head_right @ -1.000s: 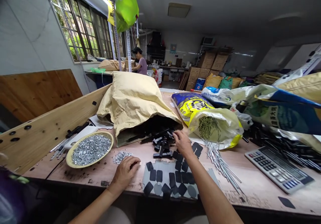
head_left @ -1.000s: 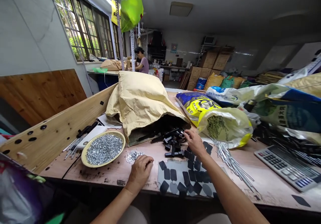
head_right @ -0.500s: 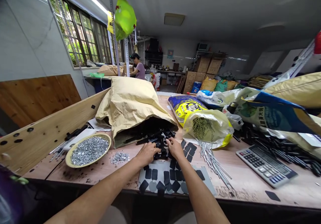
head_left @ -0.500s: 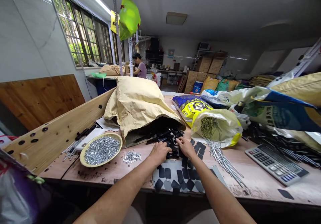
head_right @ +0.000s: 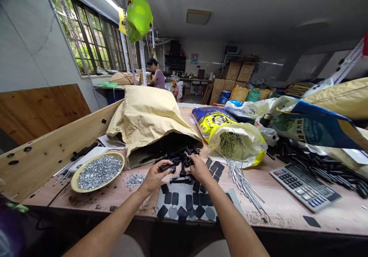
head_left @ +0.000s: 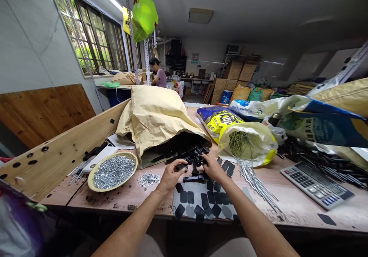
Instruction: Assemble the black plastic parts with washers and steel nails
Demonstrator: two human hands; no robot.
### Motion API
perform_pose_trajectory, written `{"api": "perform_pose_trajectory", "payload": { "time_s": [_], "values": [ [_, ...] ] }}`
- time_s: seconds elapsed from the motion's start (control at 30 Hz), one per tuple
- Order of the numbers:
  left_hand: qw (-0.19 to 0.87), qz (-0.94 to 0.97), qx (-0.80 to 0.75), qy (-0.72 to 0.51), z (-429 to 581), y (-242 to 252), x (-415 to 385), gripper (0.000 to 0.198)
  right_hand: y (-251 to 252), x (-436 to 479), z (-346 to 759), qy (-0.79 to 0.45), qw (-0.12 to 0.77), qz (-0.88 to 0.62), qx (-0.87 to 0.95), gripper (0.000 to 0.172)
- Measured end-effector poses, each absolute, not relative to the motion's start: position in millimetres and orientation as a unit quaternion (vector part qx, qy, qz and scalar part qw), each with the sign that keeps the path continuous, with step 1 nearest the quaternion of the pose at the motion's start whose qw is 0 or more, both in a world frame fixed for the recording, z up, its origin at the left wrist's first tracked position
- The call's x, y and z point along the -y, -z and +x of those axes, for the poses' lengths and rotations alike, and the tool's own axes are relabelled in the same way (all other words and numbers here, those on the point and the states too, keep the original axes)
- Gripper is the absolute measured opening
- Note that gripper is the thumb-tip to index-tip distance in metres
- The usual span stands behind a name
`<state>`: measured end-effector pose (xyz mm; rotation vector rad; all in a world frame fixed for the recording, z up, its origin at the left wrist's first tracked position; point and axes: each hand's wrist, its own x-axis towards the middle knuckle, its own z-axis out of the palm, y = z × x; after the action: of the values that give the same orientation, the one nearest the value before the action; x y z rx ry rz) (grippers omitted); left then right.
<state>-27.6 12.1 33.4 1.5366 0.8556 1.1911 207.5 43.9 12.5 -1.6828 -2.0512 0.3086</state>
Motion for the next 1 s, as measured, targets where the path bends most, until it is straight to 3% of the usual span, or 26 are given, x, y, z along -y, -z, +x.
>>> {"api": "perform_pose_trajectory", "payload": {
  "time_s": [0.1,0.27,0.37,0.53,0.67,0.83,1.0],
  "values": [
    [0.573,0.554,-0.344,-0.496,-36,-33,-5,0.027,-21,-44,193,-0.106,0.181,-0.571,0.794,0.052],
    [0.670,0.466,-0.308,-0.488,-50,-41,11,0.042,-24,-47,180,-0.122,0.165,-0.525,0.826,0.041],
    [0.680,0.444,-0.310,-0.495,-55,-44,14,0.028,-22,-51,180,-0.147,0.209,-0.513,0.820,0.039],
    [0.520,0.573,-0.406,-0.486,-46,-30,5,0.017,-24,-57,197,-0.188,0.320,-0.528,0.764,0.029],
    [0.342,0.758,-0.417,-0.368,-24,-21,1,0.045,-28,-60,219,-0.177,0.356,-0.558,0.728,0.037],
    [0.215,0.830,-0.465,-0.222,6,-24,1,0.038,-27,-60,229,-0.127,0.287,-0.584,0.748,0.028],
    [0.242,0.808,-0.479,-0.244,9,-27,-5,0.019,-25,-59,221,-0.111,0.173,-0.577,0.790,0.048]
  ]
}}
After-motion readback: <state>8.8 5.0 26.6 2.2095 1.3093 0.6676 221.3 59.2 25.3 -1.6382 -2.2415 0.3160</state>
